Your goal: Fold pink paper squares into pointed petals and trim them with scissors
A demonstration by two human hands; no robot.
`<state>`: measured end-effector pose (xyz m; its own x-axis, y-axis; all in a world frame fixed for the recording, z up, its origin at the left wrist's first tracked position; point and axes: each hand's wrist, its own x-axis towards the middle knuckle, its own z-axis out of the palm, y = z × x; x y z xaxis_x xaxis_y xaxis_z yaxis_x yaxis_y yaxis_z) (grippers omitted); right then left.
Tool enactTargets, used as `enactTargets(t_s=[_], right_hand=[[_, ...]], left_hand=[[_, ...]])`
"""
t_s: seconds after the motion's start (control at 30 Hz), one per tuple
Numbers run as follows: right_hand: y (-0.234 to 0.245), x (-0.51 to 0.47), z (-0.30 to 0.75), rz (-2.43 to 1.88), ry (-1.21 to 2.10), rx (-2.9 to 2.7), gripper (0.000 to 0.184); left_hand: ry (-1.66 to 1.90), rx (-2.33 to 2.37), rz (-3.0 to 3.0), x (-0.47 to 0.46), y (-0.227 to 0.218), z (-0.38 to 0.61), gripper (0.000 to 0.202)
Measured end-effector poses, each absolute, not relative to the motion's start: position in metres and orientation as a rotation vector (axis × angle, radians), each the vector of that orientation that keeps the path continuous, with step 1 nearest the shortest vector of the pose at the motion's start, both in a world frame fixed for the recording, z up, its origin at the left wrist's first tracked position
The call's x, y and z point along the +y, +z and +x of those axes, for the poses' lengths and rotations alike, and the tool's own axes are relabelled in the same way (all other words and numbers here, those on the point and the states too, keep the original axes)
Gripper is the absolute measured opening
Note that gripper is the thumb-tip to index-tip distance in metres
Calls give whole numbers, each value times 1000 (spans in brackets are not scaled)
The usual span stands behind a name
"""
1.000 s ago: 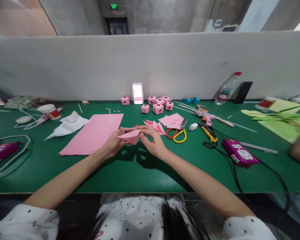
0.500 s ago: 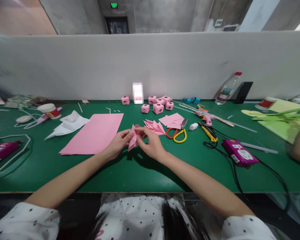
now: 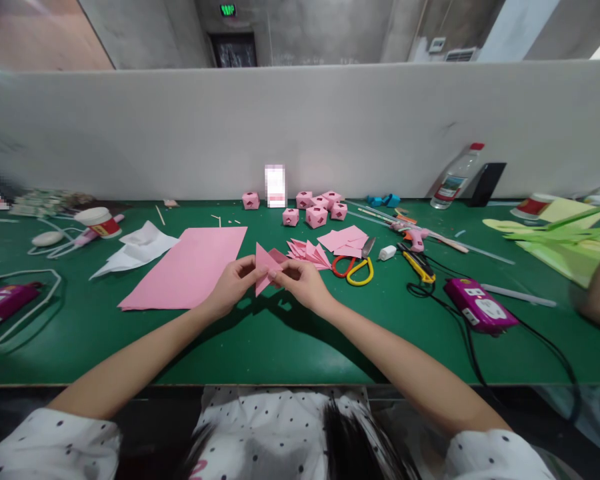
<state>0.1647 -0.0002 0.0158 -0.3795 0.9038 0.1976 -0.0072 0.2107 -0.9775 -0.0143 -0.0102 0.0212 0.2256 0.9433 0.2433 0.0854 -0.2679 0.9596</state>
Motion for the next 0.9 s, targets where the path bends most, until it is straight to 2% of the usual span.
enactTargets(t_s=[0.27, 0.53, 0.9], right_hand=[[19, -1, 167, -860, 1164, -1672, 39], [22, 4, 173, -872, 1170, -1578, 41], [19, 5, 173, -849, 1185, -1524, 39]], left_hand=[[1177, 996, 1589, -10, 21, -17, 34], [817, 814, 1247, -9, 25, -19, 42], [884, 851, 1266, -6, 23, -22, 34]])
